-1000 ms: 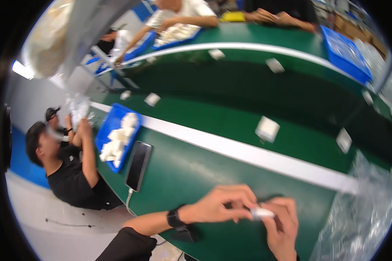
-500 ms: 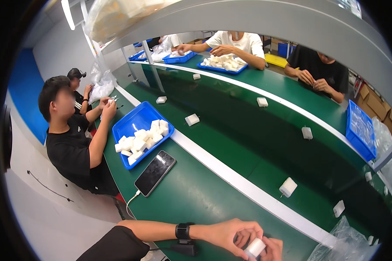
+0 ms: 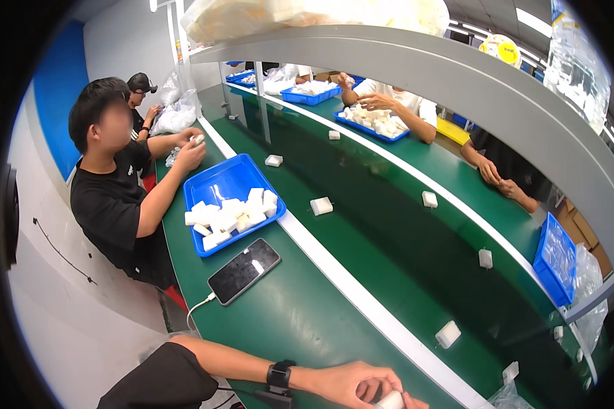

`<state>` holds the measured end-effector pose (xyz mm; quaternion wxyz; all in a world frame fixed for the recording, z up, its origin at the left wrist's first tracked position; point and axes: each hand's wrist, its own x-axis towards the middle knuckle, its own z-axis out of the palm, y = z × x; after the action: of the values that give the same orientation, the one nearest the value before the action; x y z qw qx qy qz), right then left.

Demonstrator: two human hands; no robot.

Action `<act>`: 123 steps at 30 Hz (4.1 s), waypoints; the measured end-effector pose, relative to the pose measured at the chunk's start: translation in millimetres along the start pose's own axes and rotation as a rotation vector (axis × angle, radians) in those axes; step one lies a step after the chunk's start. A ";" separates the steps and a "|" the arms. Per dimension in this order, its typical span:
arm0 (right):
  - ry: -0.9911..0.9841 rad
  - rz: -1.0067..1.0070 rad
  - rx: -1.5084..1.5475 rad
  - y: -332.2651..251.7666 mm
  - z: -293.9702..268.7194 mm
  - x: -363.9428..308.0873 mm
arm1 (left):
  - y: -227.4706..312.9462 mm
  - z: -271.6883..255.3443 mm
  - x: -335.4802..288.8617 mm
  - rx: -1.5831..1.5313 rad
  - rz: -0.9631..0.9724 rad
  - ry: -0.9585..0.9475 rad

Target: The person is assembling small white electronic adapter components on a factory production line.

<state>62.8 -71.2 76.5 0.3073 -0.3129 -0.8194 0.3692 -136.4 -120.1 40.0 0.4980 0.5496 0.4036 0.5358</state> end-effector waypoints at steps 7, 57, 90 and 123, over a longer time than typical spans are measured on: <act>-0.020 -0.081 -0.022 20.8 5.1 -0.5 | 9.0 2.7 1.4 -0.359 -0.058 -0.053; 0.279 0.590 -0.906 36.0 -133.3 -44.2 | 7.6 -29.1 21.7 0.018 0.127 0.602; 0.343 0.553 -0.824 110.5 -128.1 -13.9 | -10.2 -230.5 18.4 1.191 0.020 0.725; -0.104 0.422 0.663 12.1 57.6 28.6 | -10.3 -66.2 -14.9 -0.929 -0.323 0.096</act>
<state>6.3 -67.4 43.7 0.2670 -0.3391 -0.5877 0.6843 -202.6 -125.2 22.5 0.7480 0.1747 0.2245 0.5996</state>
